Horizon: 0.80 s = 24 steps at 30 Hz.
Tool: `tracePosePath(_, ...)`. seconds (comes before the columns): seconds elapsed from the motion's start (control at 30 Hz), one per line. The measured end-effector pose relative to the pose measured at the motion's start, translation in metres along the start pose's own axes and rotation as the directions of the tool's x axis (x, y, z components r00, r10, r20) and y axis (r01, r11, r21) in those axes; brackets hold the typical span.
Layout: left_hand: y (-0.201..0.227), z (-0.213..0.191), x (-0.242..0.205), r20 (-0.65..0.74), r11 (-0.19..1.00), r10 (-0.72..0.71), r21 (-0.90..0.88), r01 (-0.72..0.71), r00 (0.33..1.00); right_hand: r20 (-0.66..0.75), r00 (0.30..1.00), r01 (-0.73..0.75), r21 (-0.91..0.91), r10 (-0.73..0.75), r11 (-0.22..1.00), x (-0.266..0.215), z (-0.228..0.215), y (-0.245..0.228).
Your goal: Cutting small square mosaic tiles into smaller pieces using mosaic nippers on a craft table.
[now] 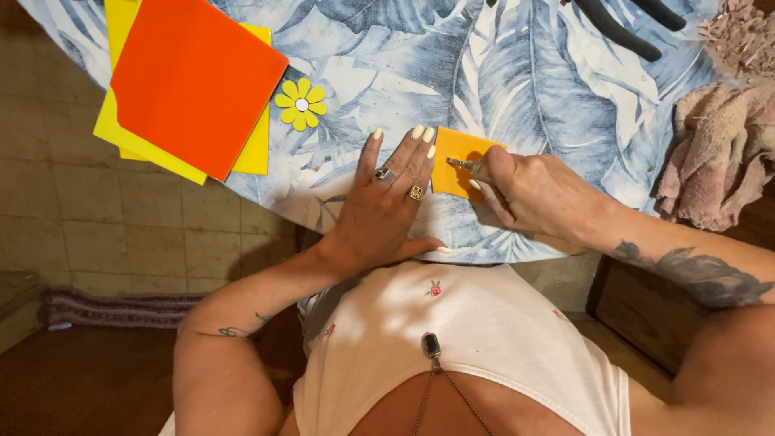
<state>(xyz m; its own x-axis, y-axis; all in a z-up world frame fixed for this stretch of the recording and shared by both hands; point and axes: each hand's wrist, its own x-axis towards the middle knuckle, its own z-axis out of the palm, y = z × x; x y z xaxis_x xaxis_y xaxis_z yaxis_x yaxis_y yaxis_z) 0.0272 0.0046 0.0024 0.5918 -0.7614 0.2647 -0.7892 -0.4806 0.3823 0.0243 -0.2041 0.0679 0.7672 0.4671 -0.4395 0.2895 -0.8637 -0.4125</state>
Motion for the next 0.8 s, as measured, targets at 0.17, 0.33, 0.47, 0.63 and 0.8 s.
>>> tracePosePath(0.17, 0.001, 0.001, -0.001, 0.02, 1.0, -0.005, 0.01, 0.004, 1.0, -0.018, 1.0, 0.001, 0.004, -0.001, 1.0, 0.003, -0.003, -0.01)
tracePosePath(0.33, 0.002, 0.001, 0.0, 0.044, 0.999, -0.019, -0.031, 0.021, 0.999, 0.013, 1.0, -0.013, 0.01, 0.013, 1.0, 0.01, 0.008, -0.001)
tracePosePath(0.47, 0.007, -0.01, 0.001, 0.095, 0.996, -0.037, 0.087, 0.028, 0.995, -0.048, 0.998, -0.041, 0.079, 0.045, 0.996, 0.009, 0.013, -0.001)
tracePosePath(0.63, 0.011, -0.015, 0.0, 0.163, 0.991, -0.1, 0.1, 0.084, 0.982, -0.31, 0.948, 0.189, 0.386, -0.066, 0.903, -0.015, 0.001, 0.019)
tracePosePath(0.8, 0.012, -0.022, 0.001, 0.031, 0.993, -0.116, -0.03, 0.117, 0.993, -0.703, 0.71, 0.23, 0.173, -0.043, 0.958, -0.066, -0.012, 0.039)
